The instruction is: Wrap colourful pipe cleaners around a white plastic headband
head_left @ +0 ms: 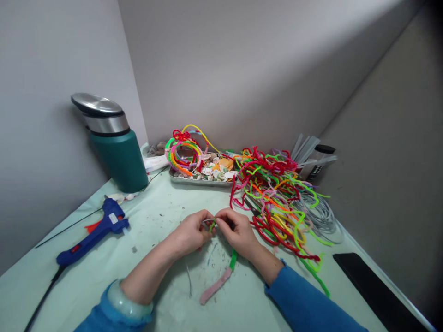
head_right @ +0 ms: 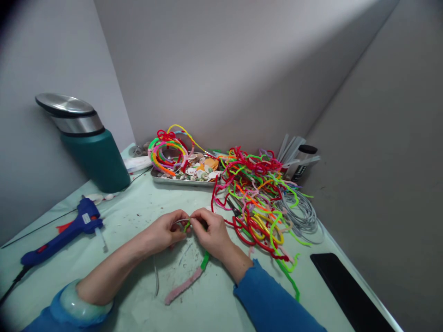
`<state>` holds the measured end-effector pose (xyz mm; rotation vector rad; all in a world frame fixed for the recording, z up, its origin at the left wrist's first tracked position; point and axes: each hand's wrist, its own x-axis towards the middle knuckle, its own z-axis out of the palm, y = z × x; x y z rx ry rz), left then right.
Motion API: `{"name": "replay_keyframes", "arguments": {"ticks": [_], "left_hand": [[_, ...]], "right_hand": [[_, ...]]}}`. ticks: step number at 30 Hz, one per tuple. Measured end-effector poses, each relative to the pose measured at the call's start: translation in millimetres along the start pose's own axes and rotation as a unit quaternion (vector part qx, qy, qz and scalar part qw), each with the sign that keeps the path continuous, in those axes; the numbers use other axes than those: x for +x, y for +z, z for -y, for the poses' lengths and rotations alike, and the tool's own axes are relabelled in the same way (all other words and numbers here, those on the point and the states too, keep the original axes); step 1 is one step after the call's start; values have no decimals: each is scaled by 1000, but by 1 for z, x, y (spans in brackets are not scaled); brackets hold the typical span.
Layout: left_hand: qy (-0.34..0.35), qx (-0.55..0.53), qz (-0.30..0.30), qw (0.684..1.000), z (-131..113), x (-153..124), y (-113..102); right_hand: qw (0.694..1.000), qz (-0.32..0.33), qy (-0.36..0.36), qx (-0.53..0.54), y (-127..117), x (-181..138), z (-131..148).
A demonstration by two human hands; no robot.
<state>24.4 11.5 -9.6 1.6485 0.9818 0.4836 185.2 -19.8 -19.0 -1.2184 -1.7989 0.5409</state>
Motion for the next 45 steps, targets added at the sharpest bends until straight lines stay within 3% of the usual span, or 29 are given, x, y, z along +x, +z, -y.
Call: {"name": "replay_keyframes", "arguments": {"ticks": [10, 39, 45], "left_hand": [[40, 100, -36, 994, 3, 0, -2], [-3, 64, -60, 996, -3, 2, -1], [7, 75, -97, 992, -4, 3, -2]], "right_hand": [[1000, -7, -5, 14, 0, -1, 2], [1000, -1, -6, 5, 1, 0, 0], [1000, -2, -1, 0, 1, 0, -2]]}}
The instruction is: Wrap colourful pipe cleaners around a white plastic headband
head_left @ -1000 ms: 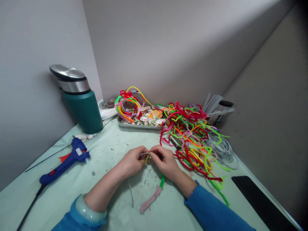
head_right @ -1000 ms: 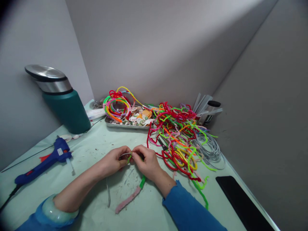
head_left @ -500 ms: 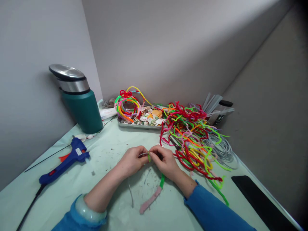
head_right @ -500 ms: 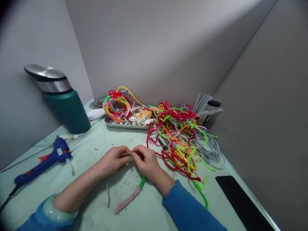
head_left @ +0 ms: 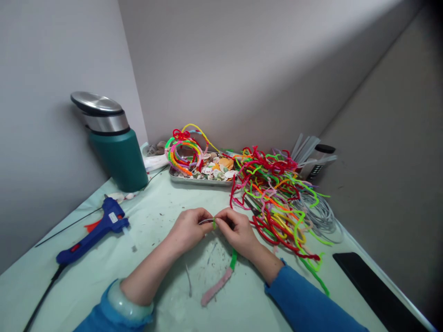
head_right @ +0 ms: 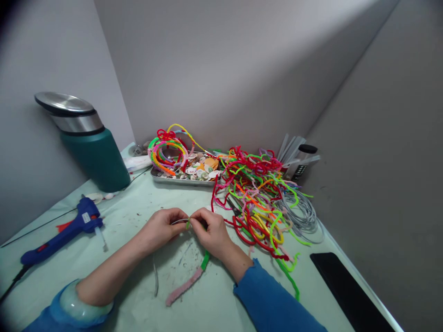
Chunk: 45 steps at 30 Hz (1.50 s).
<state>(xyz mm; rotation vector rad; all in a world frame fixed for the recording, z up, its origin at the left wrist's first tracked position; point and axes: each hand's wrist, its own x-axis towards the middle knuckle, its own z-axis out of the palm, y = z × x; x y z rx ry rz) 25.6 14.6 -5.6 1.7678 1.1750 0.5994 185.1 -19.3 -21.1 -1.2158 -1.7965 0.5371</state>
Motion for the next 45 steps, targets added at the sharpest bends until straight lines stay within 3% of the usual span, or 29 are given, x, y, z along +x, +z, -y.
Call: {"name": "replay_keyframes", "arguments": {"ticks": [6, 15, 45], "left_hand": [[45, 24, -47, 998, 5, 1, 2], [62, 51, -52, 995, -3, -1, -1], [-83, -140, 19, 986, -13, -2, 0]], "right_hand": [[1000, 1, 7, -11, 1, 0, 0], [1000, 3, 18, -11, 1, 0, -3], [1000, 16, -4, -9, 0, -1, -1]]}}
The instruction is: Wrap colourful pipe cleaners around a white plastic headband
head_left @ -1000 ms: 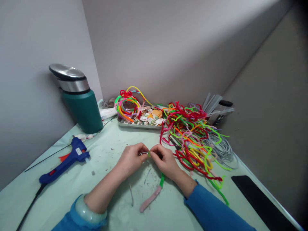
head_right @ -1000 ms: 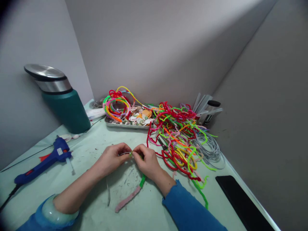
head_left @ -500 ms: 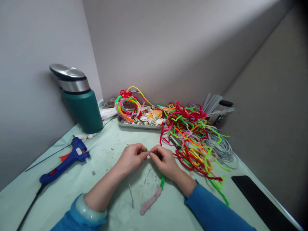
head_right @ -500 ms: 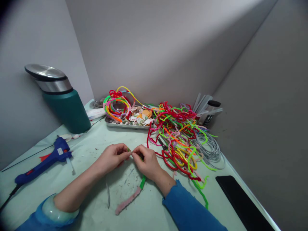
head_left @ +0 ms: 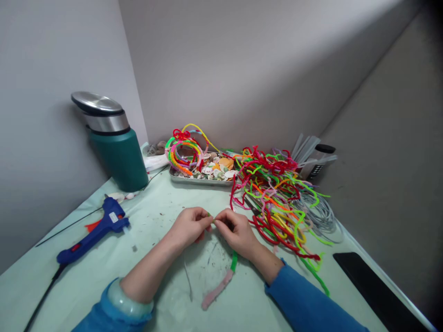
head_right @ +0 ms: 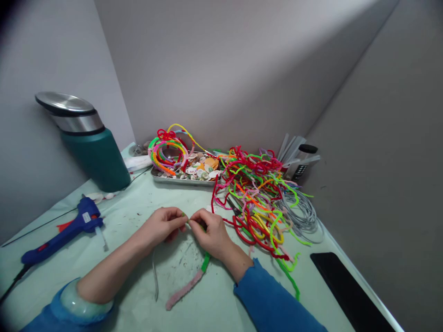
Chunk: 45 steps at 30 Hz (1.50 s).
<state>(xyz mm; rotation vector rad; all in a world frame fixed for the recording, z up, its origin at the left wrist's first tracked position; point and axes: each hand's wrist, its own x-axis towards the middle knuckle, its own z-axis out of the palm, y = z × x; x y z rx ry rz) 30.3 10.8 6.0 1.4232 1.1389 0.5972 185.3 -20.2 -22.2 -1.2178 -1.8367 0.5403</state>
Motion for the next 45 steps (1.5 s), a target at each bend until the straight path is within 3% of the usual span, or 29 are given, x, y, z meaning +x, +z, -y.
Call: {"name": "replay_keyframes", "arguments": {"ticks": [9, 24, 32, 37, 45], "left_hand": [[-20, -11, 0, 1000, 1, 1, -1], [-68, -131, 24, 989, -1, -2, 0], [36, 4, -59, 998, 9, 3, 1], [98, 123, -135, 978, 7, 0, 1], [180, 254, -137, 940, 4, -3, 1]], "right_hand": [[1000, 6, 1, 2, 0, -1, -1], [1000, -2, -18, 0, -1, -3, 2], [1000, -3, -3, -12, 1, -1, 2], [1000, -14, 1, -13, 2, 0, 1], [1000, -13, 21, 1, 2, 1, -1]]}}
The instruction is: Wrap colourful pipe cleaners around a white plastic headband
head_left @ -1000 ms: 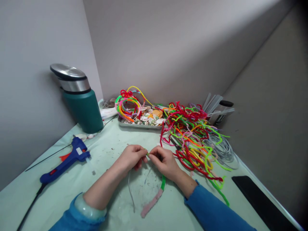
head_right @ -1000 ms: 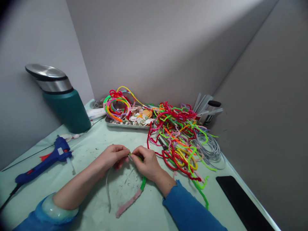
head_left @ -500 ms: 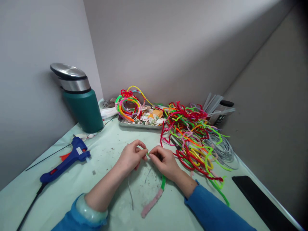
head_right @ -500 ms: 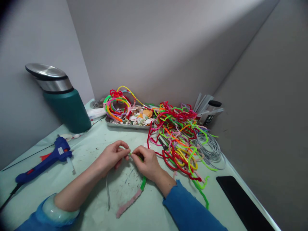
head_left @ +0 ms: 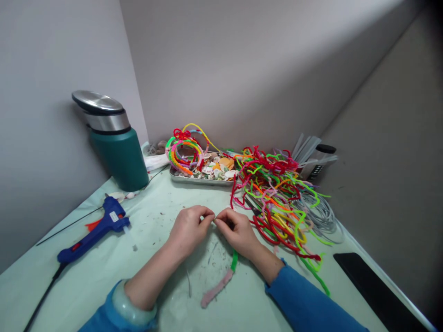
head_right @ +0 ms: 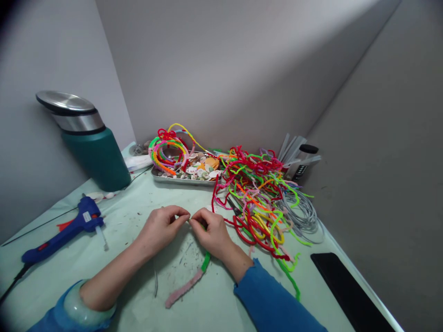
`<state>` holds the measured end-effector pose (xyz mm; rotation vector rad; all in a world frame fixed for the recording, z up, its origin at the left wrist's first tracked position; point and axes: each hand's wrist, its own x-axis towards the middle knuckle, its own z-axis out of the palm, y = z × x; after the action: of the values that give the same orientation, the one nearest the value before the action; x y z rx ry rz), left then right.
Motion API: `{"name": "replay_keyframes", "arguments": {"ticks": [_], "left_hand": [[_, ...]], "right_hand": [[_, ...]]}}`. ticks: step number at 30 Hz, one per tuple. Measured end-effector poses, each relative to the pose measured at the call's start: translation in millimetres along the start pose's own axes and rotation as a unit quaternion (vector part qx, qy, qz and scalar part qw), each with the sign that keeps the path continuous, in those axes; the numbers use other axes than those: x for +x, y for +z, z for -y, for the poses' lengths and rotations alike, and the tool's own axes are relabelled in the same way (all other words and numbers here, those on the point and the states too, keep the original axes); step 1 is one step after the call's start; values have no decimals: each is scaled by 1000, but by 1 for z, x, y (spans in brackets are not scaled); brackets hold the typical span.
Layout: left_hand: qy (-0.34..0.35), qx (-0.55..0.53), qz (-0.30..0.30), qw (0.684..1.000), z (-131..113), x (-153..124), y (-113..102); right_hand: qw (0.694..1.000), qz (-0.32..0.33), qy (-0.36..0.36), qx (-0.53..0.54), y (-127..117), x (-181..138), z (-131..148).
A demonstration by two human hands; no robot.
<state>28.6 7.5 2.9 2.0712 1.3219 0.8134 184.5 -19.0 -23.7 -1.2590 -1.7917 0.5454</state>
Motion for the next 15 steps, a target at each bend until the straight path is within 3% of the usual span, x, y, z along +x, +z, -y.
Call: {"name": "replay_keyframes", "arguments": {"ticks": [9, 15], "left_hand": [[60, 36, 66, 995, 1, 0, -1], [70, 63, 60, 994, 2, -1, 0]], "right_hand": [[1000, -11, 9, 20, 0, 0, -2], [999, -13, 13, 28, -1, 0, 0]]}}
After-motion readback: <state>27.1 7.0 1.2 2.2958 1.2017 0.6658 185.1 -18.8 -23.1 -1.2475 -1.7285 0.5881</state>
